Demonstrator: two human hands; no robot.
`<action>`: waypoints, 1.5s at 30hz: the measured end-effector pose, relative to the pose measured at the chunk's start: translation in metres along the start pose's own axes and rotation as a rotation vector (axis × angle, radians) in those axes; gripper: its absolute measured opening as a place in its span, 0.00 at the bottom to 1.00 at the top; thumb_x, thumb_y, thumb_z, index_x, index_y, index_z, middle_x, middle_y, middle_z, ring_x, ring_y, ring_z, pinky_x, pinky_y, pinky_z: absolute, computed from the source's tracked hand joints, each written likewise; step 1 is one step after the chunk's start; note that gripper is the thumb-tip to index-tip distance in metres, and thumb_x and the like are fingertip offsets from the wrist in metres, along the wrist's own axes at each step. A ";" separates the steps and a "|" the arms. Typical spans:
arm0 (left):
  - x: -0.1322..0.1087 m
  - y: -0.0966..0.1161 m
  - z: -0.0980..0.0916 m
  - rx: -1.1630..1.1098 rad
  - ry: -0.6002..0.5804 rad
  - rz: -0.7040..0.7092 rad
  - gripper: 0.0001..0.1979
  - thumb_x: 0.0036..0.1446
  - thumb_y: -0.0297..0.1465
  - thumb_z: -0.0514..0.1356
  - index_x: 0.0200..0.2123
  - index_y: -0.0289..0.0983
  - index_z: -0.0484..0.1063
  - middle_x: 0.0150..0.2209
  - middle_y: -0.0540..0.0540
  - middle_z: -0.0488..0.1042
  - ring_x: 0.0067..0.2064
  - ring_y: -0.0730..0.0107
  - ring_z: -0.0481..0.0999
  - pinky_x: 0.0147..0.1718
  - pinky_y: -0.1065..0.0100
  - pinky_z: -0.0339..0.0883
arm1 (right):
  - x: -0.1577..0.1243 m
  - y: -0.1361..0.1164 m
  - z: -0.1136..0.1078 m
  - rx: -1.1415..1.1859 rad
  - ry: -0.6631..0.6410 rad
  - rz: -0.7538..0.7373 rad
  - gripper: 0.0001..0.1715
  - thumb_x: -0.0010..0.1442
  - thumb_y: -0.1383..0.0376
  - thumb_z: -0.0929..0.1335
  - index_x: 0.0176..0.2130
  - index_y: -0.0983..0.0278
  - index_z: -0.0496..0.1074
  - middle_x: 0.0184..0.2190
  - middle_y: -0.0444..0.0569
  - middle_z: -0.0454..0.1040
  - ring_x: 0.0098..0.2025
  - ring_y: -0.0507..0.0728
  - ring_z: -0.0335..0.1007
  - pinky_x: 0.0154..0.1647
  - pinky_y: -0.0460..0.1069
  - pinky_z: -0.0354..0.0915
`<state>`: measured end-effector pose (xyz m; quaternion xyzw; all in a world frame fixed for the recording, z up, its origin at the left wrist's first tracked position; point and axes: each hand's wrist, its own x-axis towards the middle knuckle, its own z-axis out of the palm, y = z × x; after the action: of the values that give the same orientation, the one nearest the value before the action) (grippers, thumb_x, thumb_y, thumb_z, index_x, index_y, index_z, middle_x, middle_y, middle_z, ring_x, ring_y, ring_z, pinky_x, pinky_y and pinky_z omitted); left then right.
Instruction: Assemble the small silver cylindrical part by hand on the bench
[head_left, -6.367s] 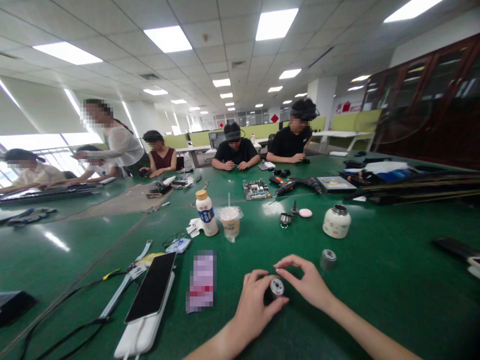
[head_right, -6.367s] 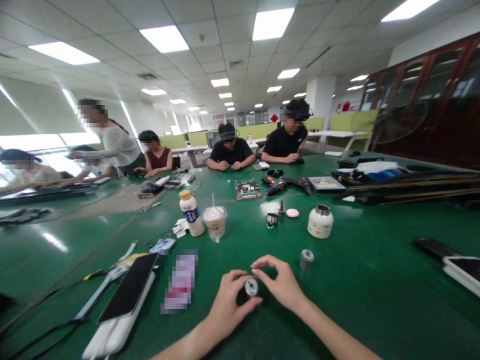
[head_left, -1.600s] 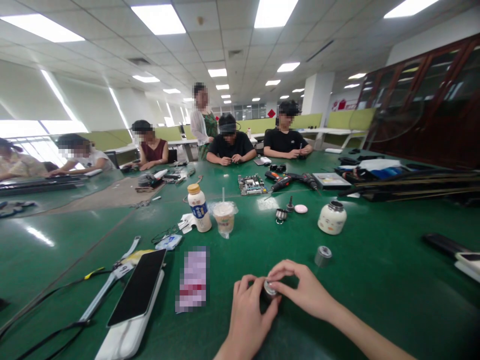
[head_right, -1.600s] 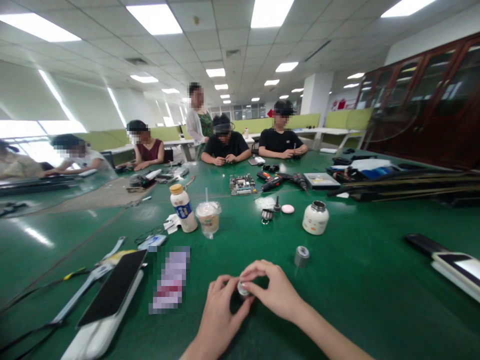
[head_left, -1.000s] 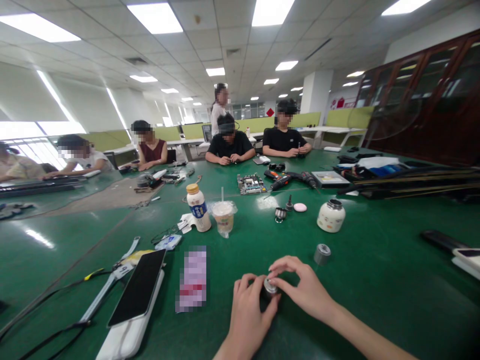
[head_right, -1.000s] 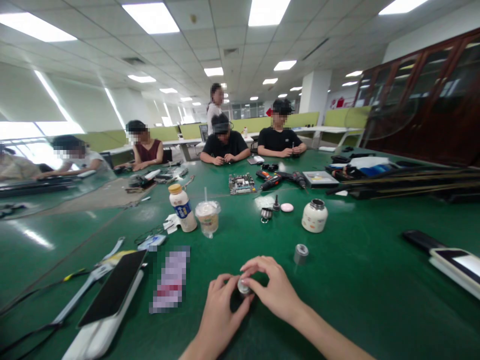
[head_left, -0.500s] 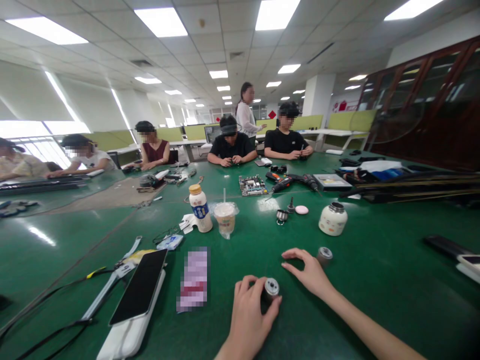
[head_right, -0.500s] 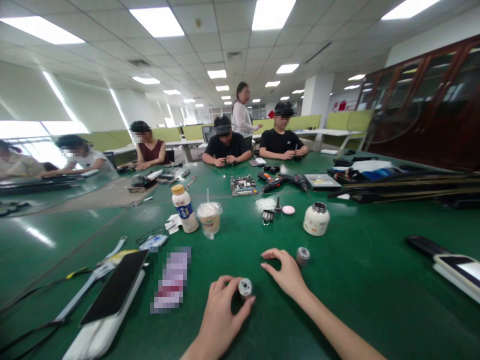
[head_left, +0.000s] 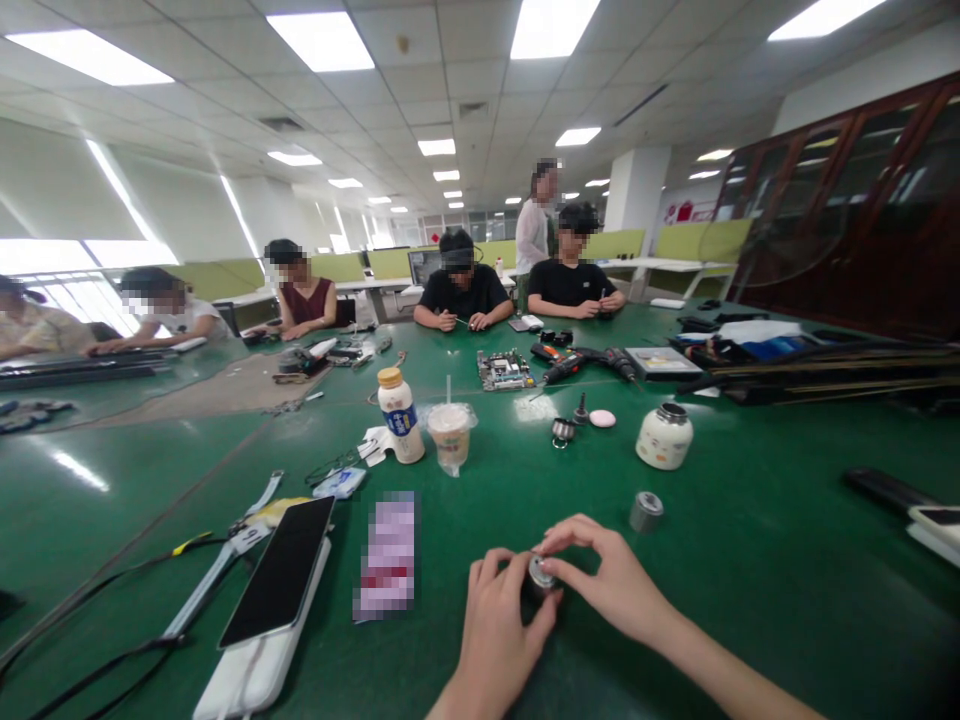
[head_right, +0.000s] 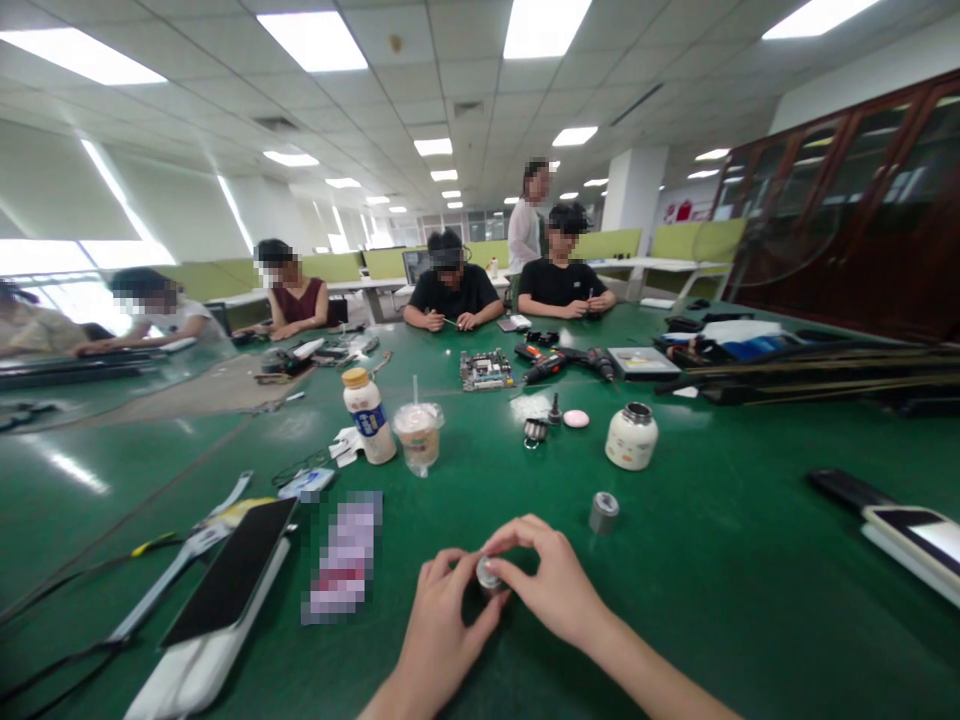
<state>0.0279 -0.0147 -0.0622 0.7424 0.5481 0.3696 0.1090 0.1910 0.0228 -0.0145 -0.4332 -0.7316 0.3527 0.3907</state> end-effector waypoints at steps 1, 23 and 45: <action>0.000 0.000 0.000 -0.002 -0.001 0.000 0.13 0.54 0.30 0.62 0.45 0.40 0.72 0.40 0.43 0.72 0.41 0.58 0.70 0.40 0.58 0.65 | -0.001 0.000 0.001 -0.011 -0.006 0.004 0.03 0.56 0.65 0.70 0.34 0.60 0.77 0.36 0.47 0.77 0.44 0.58 0.72 0.50 0.54 0.65; 0.000 -0.001 0.001 0.011 -0.011 0.012 0.13 0.54 0.30 0.62 0.44 0.40 0.73 0.39 0.43 0.73 0.41 0.57 0.71 0.40 0.58 0.66 | -0.001 -0.002 -0.005 -0.169 0.006 -0.102 0.09 0.54 0.65 0.71 0.38 0.57 0.75 0.37 0.46 0.77 0.44 0.60 0.69 0.48 0.54 0.63; 0.000 -0.005 0.007 0.035 0.048 0.009 0.13 0.53 0.31 0.63 0.43 0.38 0.73 0.39 0.41 0.73 0.41 0.57 0.71 0.41 0.56 0.67 | 0.018 0.046 -0.020 -0.033 0.142 -0.015 0.04 0.57 0.64 0.70 0.34 0.63 0.73 0.33 0.46 0.77 0.38 0.57 0.74 0.45 0.52 0.67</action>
<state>0.0289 -0.0114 -0.0698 0.7374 0.5537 0.3781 0.0815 0.2191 0.0604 -0.0403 -0.4579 -0.7110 0.3063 0.4370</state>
